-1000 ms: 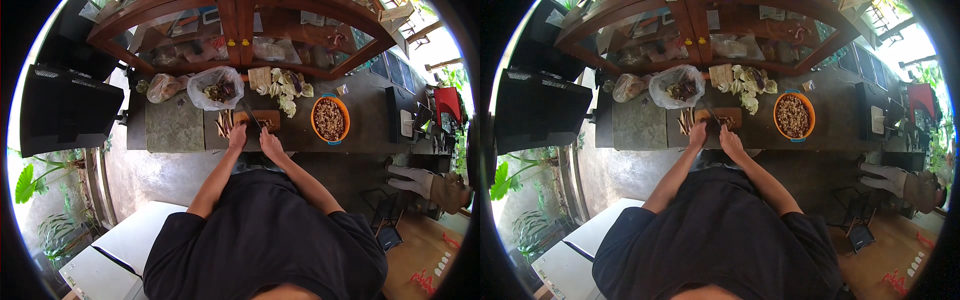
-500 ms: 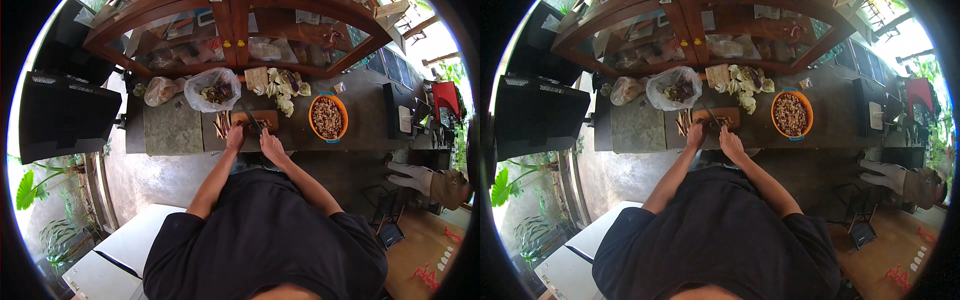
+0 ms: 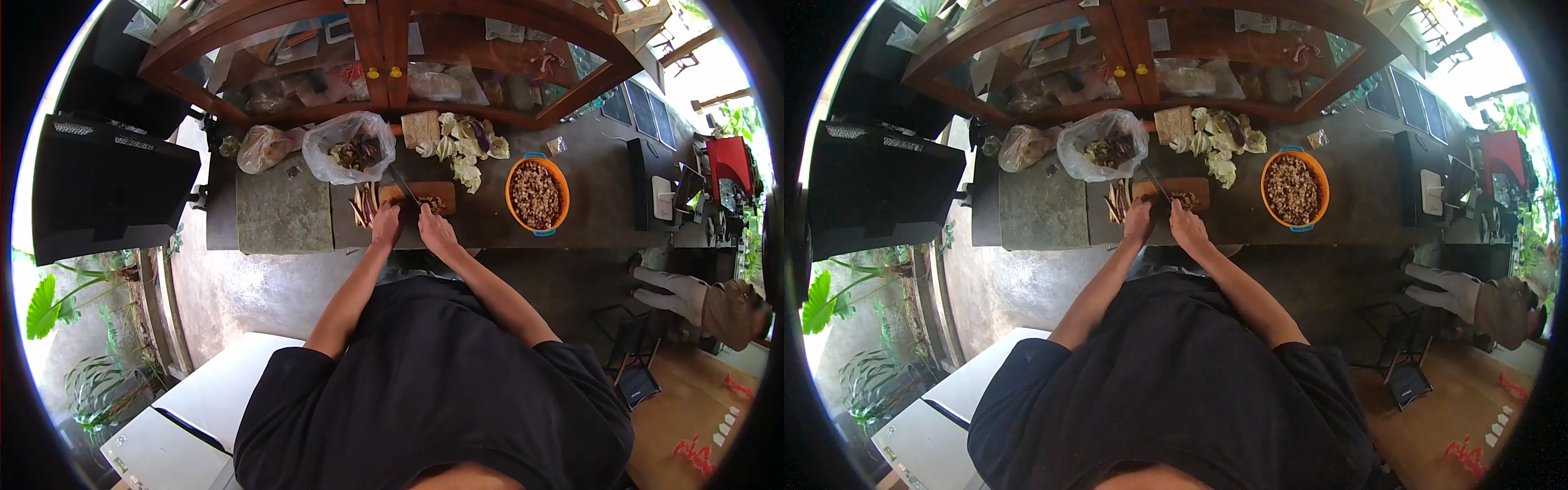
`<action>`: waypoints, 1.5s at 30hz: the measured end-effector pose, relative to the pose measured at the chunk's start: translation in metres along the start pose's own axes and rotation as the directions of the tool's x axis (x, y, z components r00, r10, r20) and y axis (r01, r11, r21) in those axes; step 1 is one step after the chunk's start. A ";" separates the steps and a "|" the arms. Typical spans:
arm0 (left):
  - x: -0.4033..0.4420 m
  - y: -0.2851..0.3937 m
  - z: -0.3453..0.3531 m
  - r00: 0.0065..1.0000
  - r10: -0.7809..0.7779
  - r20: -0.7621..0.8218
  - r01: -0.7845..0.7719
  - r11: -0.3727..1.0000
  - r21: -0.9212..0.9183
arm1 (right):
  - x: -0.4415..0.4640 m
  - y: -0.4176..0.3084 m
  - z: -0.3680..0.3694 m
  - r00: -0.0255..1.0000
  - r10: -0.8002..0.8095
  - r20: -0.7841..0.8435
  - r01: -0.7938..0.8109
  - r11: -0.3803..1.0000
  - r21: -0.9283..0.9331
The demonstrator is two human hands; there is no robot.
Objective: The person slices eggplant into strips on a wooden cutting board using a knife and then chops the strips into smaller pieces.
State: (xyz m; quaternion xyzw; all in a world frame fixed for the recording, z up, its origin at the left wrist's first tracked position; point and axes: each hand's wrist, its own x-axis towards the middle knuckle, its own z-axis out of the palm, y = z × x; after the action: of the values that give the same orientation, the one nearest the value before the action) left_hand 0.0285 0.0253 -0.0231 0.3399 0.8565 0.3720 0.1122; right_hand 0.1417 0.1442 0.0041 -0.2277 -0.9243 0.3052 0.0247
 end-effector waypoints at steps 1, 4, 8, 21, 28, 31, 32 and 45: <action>0.001 -0.003 0.003 0.995 0.103 -0.007 -0.102 0.989 0.105 | -0.001 0.000 -0.002 1.000 0.009 0.013 -0.009 1.000 0.014; -0.001 -0.014 0.009 0.997 0.078 -0.010 -0.076 0.987 0.142 | -0.010 -0.002 -0.009 1.000 0.013 0.026 -0.013 0.999 0.034; 0.000 -0.016 0.013 1.000 -0.025 0.011 0.023 0.987 0.161 | -0.019 0.002 -0.017 0.999 0.031 0.037 -0.032 0.999 0.035; 0.003 -0.004 -0.004 0.990 0.136 0.022 -0.137 0.990 0.033 | -0.021 -0.008 -0.024 0.999 0.046 0.025 -0.047 0.998 0.045; 0.000 0.000 -0.003 0.998 0.058 -0.040 -0.052 0.990 0.132 | -0.016 -0.007 -0.015 0.998 0.032 0.047 -0.034 0.999 0.039; 0.000 0.002 -0.006 0.998 -0.008 0.060 -0.003 0.985 0.175 | -0.006 -0.004 -0.004 0.999 0.025 0.037 -0.026 0.999 0.041; 0.000 0.002 -0.007 0.998 -0.006 0.062 -0.005 0.984 0.176 | -0.003 -0.002 0.000 1.000 0.015 0.019 -0.015 0.999 0.032; 0.002 -0.019 0.012 1.000 0.007 -0.016 -0.005 0.990 0.141 | -0.020 0.002 -0.020 0.999 0.046 0.003 -0.046 0.998 0.044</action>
State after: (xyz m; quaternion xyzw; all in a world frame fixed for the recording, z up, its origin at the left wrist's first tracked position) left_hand 0.0230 0.0237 -0.0444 0.3466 0.8804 0.3138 0.0797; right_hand 0.1642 0.1479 0.0209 -0.2480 -0.9119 0.3262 0.0216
